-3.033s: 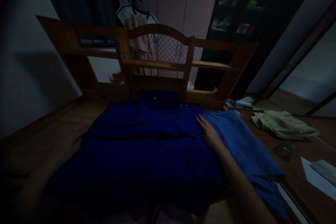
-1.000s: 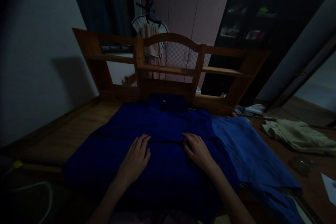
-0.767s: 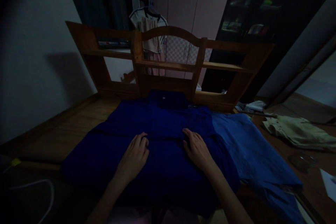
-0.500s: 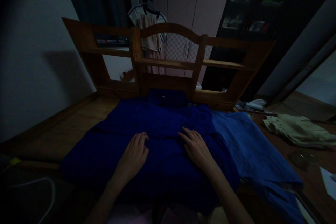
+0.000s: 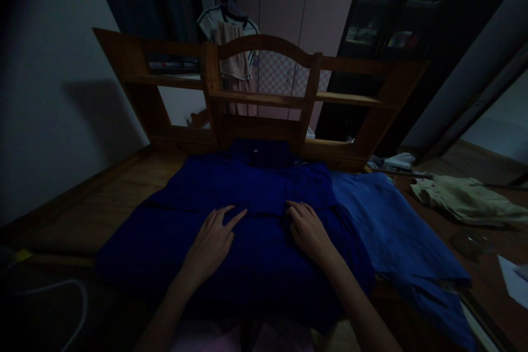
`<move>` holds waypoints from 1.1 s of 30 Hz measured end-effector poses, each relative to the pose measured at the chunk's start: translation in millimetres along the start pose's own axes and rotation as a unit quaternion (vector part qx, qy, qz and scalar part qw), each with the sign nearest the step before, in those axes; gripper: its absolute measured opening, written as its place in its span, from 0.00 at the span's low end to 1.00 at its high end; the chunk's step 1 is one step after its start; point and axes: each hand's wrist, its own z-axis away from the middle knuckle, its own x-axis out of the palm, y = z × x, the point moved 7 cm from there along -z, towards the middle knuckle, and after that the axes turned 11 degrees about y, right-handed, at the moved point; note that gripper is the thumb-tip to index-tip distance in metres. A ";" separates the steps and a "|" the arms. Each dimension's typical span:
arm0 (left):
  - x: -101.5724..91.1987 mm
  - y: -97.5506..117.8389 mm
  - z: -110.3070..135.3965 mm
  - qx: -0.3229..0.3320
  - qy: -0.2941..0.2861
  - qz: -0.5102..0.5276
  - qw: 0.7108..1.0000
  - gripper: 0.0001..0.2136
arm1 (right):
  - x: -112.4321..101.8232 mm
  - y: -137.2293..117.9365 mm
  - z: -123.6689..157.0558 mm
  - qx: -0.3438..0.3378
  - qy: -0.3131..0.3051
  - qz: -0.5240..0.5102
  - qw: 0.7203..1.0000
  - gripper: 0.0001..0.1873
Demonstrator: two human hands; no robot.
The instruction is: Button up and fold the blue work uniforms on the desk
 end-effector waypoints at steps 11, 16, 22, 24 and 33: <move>-1.6 -0.3 -3.2 -0.029 0.034 0.102 0.994 0.23 | -6.2 -2.2 9.8 -0.088 0.083 0.034 0.992 0.13; -4.6 44.0 -14.1 0.032 0.034 0.223 0.974 0.20 | -0.8 0.3 5.7 -0.066 0.043 0.037 0.996 0.09; 22.6 70.2 -34.2 0.073 0.019 0.150 0.986 0.22 | -1.1 2.4 2.9 -0.035 0.038 0.041 0.998 0.12; 29.4 67.3 -42.7 0.067 0.018 0.119 0.990 0.23 | -1.1 6.3 1.9 -0.019 0.043 0.046 0.998 0.12; 33.8 55.4 -66.0 0.048 0.002 0.065 0.997 0.15 | -7.4 30.0 5.5 0.086 0.093 0.034 0.991 0.09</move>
